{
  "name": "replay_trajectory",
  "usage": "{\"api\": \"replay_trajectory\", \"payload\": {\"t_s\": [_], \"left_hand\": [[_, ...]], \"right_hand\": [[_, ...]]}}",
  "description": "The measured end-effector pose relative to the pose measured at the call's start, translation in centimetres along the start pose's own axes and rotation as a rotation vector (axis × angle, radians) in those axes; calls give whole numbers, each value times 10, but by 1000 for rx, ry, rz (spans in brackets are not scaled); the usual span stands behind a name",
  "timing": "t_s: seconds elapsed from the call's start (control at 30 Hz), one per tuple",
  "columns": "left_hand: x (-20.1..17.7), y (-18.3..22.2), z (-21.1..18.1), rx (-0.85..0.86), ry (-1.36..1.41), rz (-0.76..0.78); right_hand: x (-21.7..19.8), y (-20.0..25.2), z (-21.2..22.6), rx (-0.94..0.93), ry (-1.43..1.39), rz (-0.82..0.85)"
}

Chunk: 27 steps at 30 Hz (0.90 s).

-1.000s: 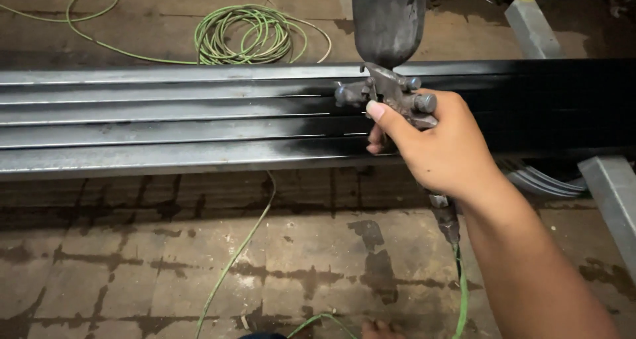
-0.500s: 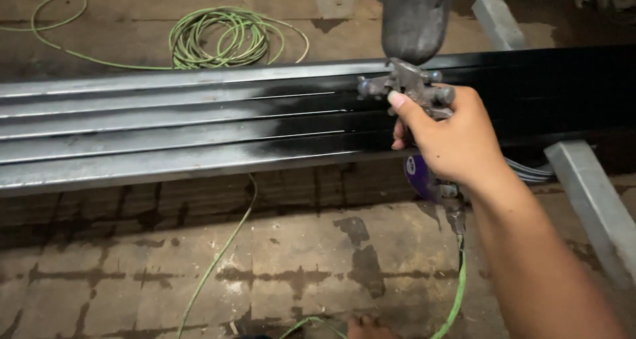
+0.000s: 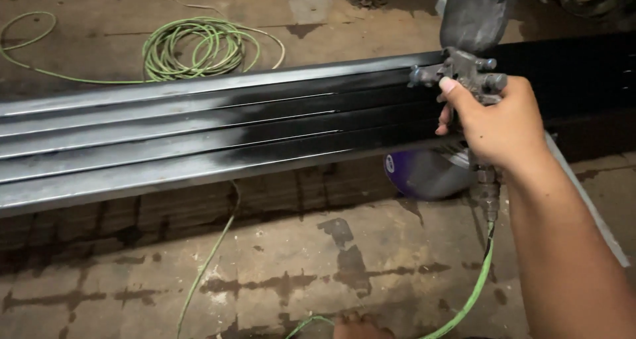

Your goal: Spray painting a stack of long metal bars with black paint using a pneumatic spray gun

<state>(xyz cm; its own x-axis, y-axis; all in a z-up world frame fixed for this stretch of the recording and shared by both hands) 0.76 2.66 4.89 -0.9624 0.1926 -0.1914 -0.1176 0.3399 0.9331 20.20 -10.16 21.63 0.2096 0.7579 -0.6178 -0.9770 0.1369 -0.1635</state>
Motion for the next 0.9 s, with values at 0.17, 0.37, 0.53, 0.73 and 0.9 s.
{"api": "replay_trajectory", "payload": {"t_s": [0.17,0.37,0.53,0.73,0.9], "left_hand": [[16,-29,2,8,-40,-135],[7,-20,-2,-30,-28,-44],[37,-96,9,-80,13,-198],[27,-121,9,-102,3,-315],[48,-141,22,-163,45,-400]], "right_hand": [[-18,0,-9,87,-41,-55],[-39,-9,-31,89,-20,-85],[-53,-21,-61,43,-80,-179],[-71,-33,-75,90,-61,-198],[-85,-43,-83,105,23,-260]]}}
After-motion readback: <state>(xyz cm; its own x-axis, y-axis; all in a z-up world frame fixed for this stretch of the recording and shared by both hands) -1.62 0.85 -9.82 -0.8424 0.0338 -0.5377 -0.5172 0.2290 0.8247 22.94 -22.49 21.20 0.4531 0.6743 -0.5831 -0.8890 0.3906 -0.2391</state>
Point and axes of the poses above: each hand's wrist, its own y-axis away from the middle knuckle, its own x-axis out of the palm, z = x × y, the point moved 2 cm from there along -y, towards the middle knuckle, and after that the axes turned 1 degree about -x, right-handed, at the moved point
